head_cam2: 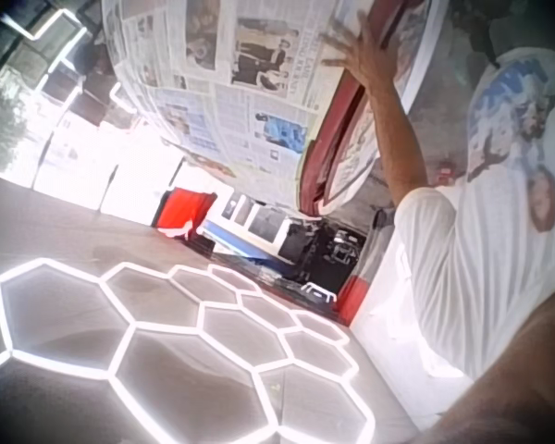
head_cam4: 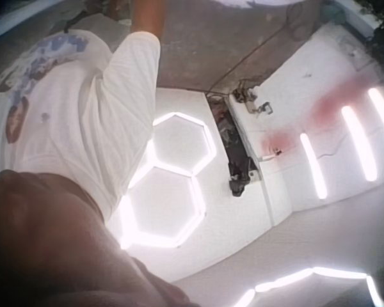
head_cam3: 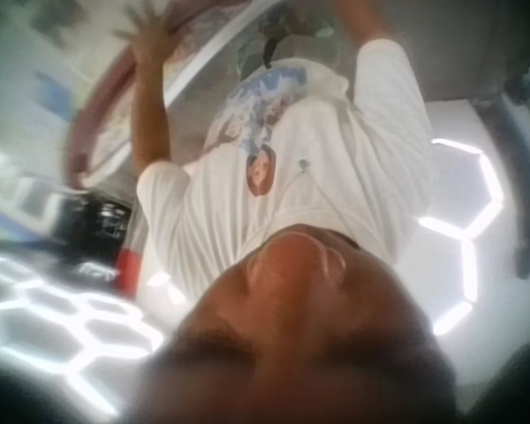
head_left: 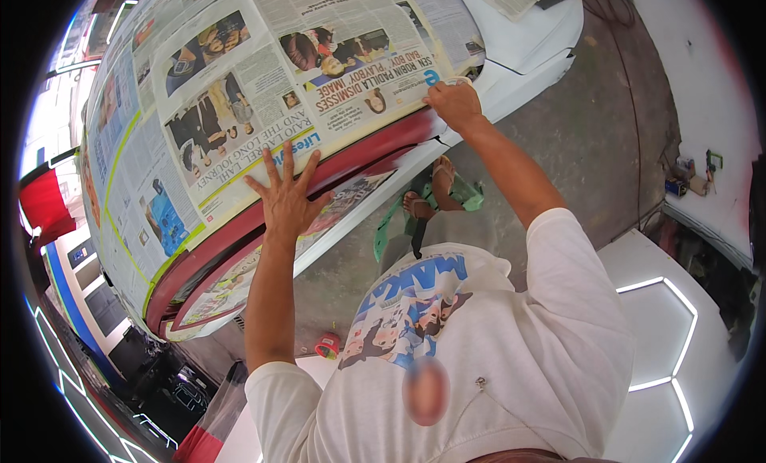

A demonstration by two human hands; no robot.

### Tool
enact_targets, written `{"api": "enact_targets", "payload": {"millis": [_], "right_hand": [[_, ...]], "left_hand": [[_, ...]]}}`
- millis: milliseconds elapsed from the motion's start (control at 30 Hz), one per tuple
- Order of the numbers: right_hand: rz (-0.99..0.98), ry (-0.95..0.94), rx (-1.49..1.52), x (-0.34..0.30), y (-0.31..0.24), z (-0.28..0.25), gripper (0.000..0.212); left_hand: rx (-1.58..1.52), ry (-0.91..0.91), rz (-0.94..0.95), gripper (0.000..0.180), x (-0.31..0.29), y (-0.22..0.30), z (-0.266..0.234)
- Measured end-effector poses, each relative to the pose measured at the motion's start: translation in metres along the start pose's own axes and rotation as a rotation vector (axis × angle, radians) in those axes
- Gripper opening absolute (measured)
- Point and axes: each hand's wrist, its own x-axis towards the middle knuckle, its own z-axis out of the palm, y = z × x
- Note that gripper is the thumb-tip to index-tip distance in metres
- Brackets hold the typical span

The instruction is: The person tapes sheets of newspaper onto the hood of a white car using clear adhesive tape. They smooth the paper down and apply tape along the edges to secure it to the vehicle's surface.

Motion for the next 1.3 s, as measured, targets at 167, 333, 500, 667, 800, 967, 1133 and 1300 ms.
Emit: {"api": "enact_targets", "payload": {"millis": [167, 333, 500, 667, 800, 967, 1133, 1300], "right_hand": [[0.058, -0.005, -0.004, -0.006, 0.004, -0.005, 0.027], [0.100, 0.031, 0.029, -0.012, 0.005, 0.000, 0.029], [0.141, 0.010, 0.028, -0.004, -0.003, 0.009, 0.028], [0.165, -0.011, 0.043, 0.002, -0.008, 0.013, 0.028], [0.208, -0.040, 0.052, 0.007, -0.010, 0.017, 0.024], [0.296, -0.141, 0.069, 0.020, -0.021, -0.002, 0.015], [0.332, -0.182, 0.113, 0.025, -0.022, -0.014, 0.014], [0.322, -0.142, 0.088, 0.020, -0.021, -0.010, 0.023]], "left_hand": [[0.007, -0.024, -0.004, 0.091, 0.001, 0.001, -0.003], [0.006, -0.058, -0.008, 0.093, 0.001, 0.001, -0.007], [0.002, -0.015, 0.006, 0.094, 0.002, 0.001, -0.003], [0.001, 0.008, 0.001, 0.094, 0.001, 0.001, 0.001], [0.004, 0.037, -0.016, 0.092, 0.001, 0.005, 0.005], [0.010, 0.017, -0.054, 0.087, 0.000, 0.009, 0.000], [0.004, 0.032, -0.065, 0.083, 0.000, 0.010, 0.000], [-0.065, 0.049, -0.200, 0.080, 0.009, 0.029, 0.000]]}}
